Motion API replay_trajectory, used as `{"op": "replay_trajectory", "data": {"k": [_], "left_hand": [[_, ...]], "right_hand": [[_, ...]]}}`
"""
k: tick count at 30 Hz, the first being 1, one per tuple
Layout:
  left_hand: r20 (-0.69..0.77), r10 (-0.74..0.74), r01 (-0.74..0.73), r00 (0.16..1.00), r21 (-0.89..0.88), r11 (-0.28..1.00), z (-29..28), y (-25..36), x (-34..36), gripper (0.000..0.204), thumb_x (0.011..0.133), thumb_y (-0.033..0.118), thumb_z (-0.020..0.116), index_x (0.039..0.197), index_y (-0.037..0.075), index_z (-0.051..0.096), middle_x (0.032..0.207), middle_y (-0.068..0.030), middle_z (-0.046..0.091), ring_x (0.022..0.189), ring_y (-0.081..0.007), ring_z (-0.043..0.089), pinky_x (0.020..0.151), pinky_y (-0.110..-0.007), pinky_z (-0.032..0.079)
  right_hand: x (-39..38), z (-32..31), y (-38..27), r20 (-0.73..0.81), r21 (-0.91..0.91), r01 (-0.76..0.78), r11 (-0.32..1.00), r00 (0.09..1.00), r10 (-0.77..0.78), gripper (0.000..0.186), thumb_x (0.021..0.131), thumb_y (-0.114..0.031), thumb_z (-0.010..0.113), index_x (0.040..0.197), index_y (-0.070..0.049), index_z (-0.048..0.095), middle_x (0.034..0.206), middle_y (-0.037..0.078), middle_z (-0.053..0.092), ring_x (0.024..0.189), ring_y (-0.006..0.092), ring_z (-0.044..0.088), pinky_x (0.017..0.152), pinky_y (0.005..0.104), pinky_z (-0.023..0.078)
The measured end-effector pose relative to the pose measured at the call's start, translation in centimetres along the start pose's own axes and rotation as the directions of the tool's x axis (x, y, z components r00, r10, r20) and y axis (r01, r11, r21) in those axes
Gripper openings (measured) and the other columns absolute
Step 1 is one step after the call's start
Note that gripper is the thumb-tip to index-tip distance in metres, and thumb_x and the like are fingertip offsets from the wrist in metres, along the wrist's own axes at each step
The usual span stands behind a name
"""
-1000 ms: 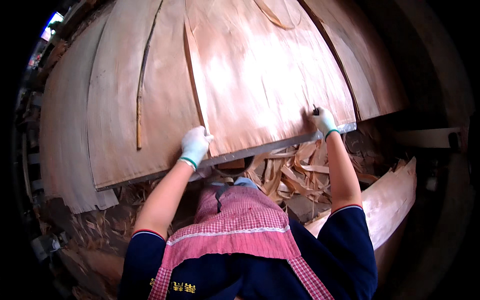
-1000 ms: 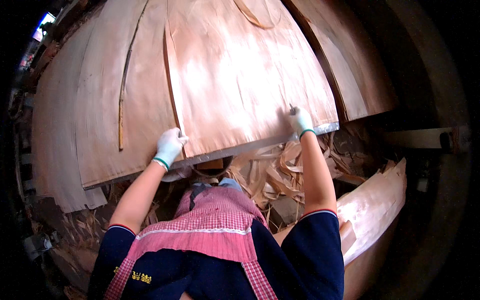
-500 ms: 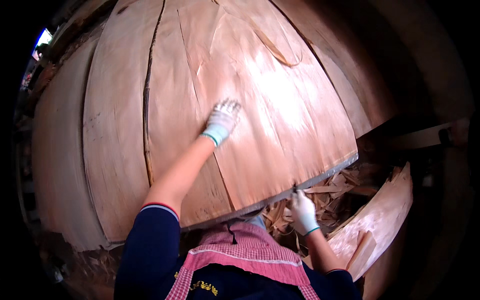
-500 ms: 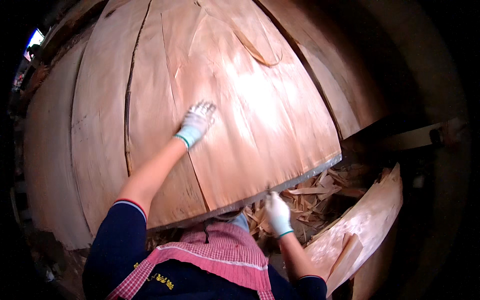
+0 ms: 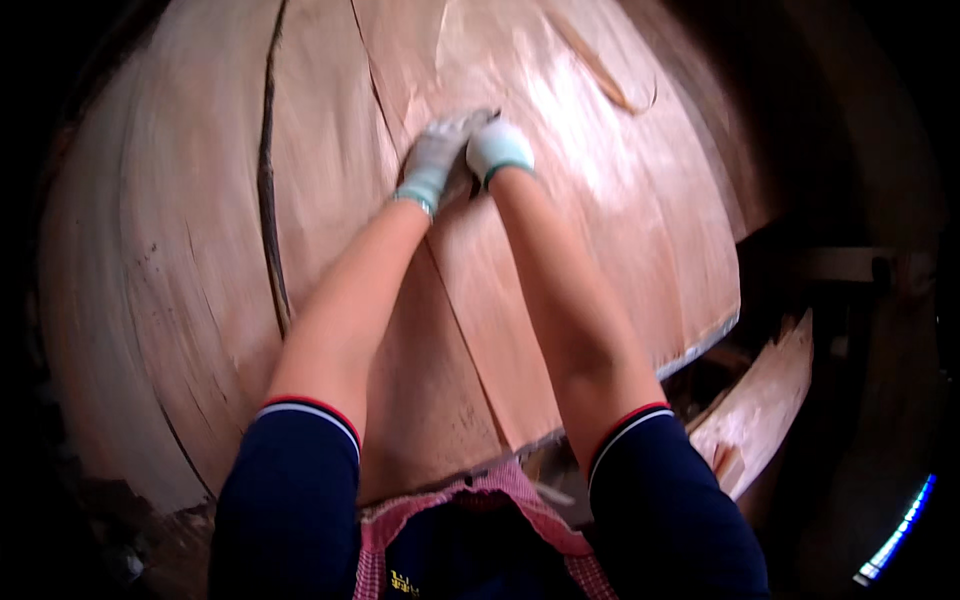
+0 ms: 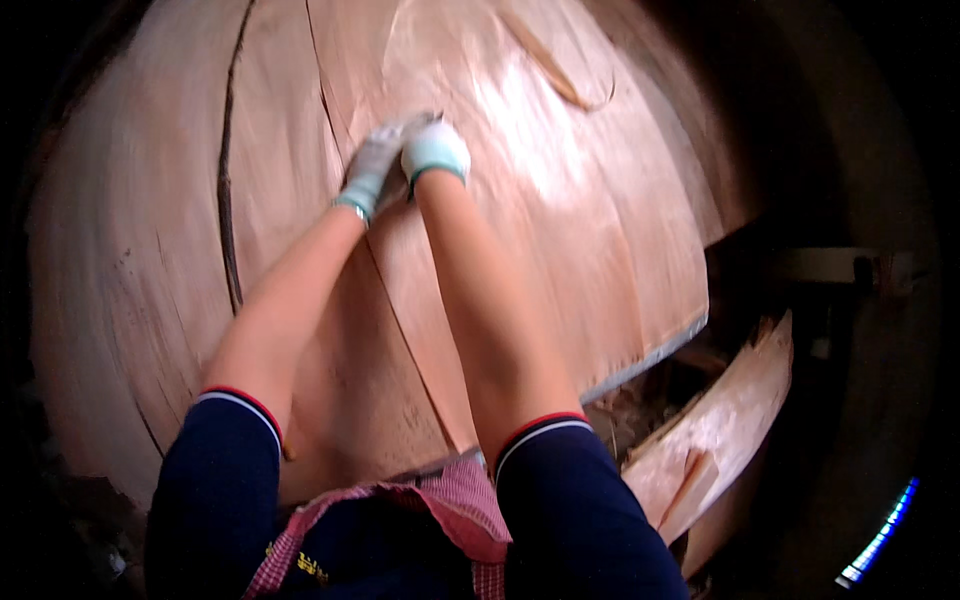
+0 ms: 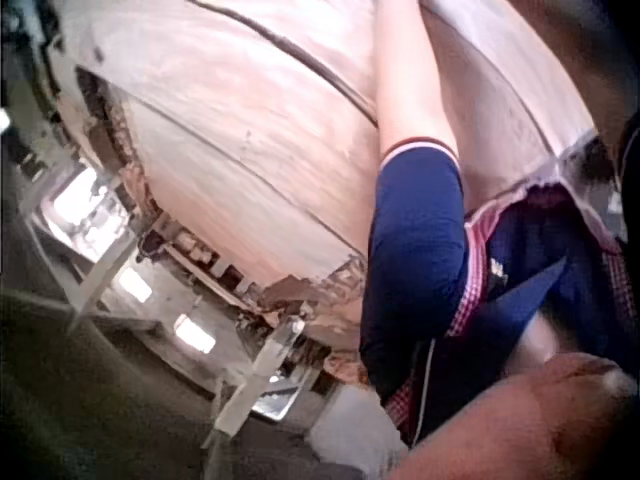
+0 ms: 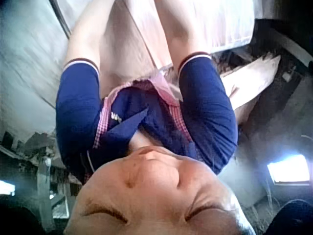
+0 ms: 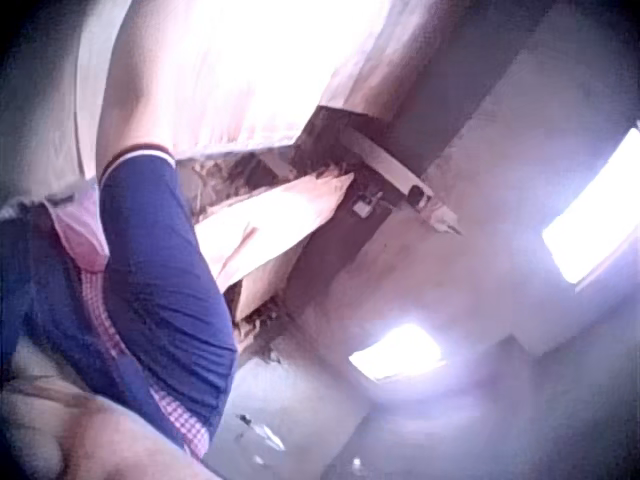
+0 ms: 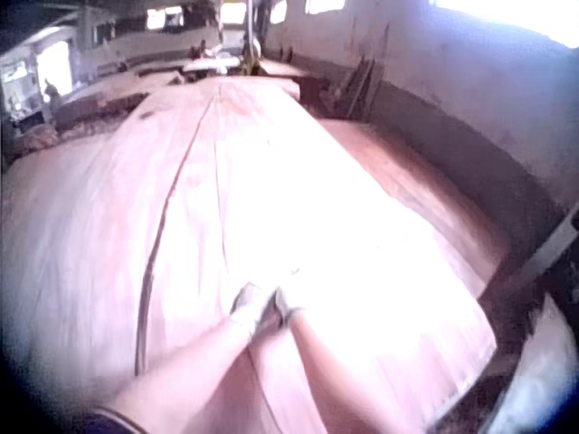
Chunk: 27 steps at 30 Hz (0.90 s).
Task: The person prepares thin sheets of wood veneer by handling, positioning, and trimming them on a large wooden stack. The person uses a small hand tool to cut and shape the veneer sheets, moving them aside or overlapping them as they work.
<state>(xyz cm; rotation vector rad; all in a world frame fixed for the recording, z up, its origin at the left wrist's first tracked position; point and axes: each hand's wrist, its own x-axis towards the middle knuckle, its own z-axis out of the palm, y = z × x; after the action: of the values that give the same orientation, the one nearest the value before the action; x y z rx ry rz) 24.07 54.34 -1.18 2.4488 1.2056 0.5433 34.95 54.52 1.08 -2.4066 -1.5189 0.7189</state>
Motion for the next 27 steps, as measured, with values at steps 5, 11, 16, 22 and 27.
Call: {"op": "replay_trajectory", "data": {"k": [5, 11, 16, 22, 27], "left_hand": [[-0.090, -0.064, 0.077, 0.994, 0.156, 0.985, 1.6, -3.6, -1.2, 0.052, 0.092, 0.040, 0.055, 0.137, 0.015, 0.047, 0.143, -0.0080, 0.045, 0.132, -0.0259, 0.041, 0.113, -0.036, 0.031], [-0.122, -0.023, 0.049, 0.992, 0.213, 0.976, 1.6, -3.1, -0.1, 0.057, 0.095, 0.046, 0.049, 0.139, 0.009, 0.045, 0.147, -0.0108, 0.040, 0.136, -0.0291, 0.037, 0.114, -0.039, 0.029], [-0.048, -0.078, 0.088, 0.996, 0.232, 0.969, 1.1, -2.2, -0.5, 0.062, 0.095, 0.049, 0.045, 0.143, 0.010, 0.040, 0.149, -0.0106, 0.038, 0.137, -0.0295, 0.035, 0.115, -0.038, 0.027], [0.013, -0.054, 0.051, 0.998, 0.162, 0.985, -1.7, -1.6, 1.6, 0.079, 0.084, 0.039, 0.068, 0.149, 0.014, 0.029, 0.150, -0.0130, 0.036, 0.139, -0.0294, 0.032, 0.115, -0.038, 0.025], [0.202, -0.239, 0.227, 0.950, 0.078, 0.971, -3.7, -1.2, 2.8, 0.099, 0.072, 0.032, 0.079, 0.151, 0.015, 0.022, 0.148, -0.0193, 0.037, 0.137, -0.0345, 0.035, 0.114, -0.040, 0.027]], "right_hand": [[-13.4, 4.4, 2.9, 0.075, -0.011, 0.164, 0.986, 0.984, -0.163, 0.035, 0.091, -0.024, 0.048, 0.106, 0.006, 0.059, 0.087, 0.027, 0.066, 0.081, 0.0409, 0.066, 0.071, 0.0498, 0.053], [-37.0, 5.6, 13.1, 0.194, -0.151, 0.028, 0.988, 0.981, 0.002, 0.025, 0.092, -0.024, 0.054, 0.103, -0.002, 0.047, 0.061, 0.022, 0.061, 0.054, 0.0404, 0.062, 0.048, 0.0503, 0.049], [-48.9, 4.1, 25.7, 0.437, -0.233, -0.015, 0.972, 0.892, 0.119, 0.028, 0.094, -0.029, 0.052, 0.114, -0.010, 0.048, 0.067, 0.023, 0.062, 0.063, 0.0429, 0.063, 0.055, 0.0512, 0.049], [-38.1, -6.3, 28.6, -0.021, -0.079, -0.155, 0.985, 0.988, 0.153, 0.027, 0.097, -0.017, 0.051, 0.122, -0.008, 0.055, 0.100, 0.022, 0.066, 0.089, 0.0353, 0.066, 0.076, 0.0400, 0.052], [-14.2, -9.9, 17.3, -0.039, -0.227, 0.146, 0.963, 0.987, -0.158, 0.032, 0.100, -0.029, 0.044, 0.119, -0.009, 0.058, 0.105, 0.022, 0.065, 0.096, 0.0380, 0.062, 0.079, 0.0435, 0.049]]}}
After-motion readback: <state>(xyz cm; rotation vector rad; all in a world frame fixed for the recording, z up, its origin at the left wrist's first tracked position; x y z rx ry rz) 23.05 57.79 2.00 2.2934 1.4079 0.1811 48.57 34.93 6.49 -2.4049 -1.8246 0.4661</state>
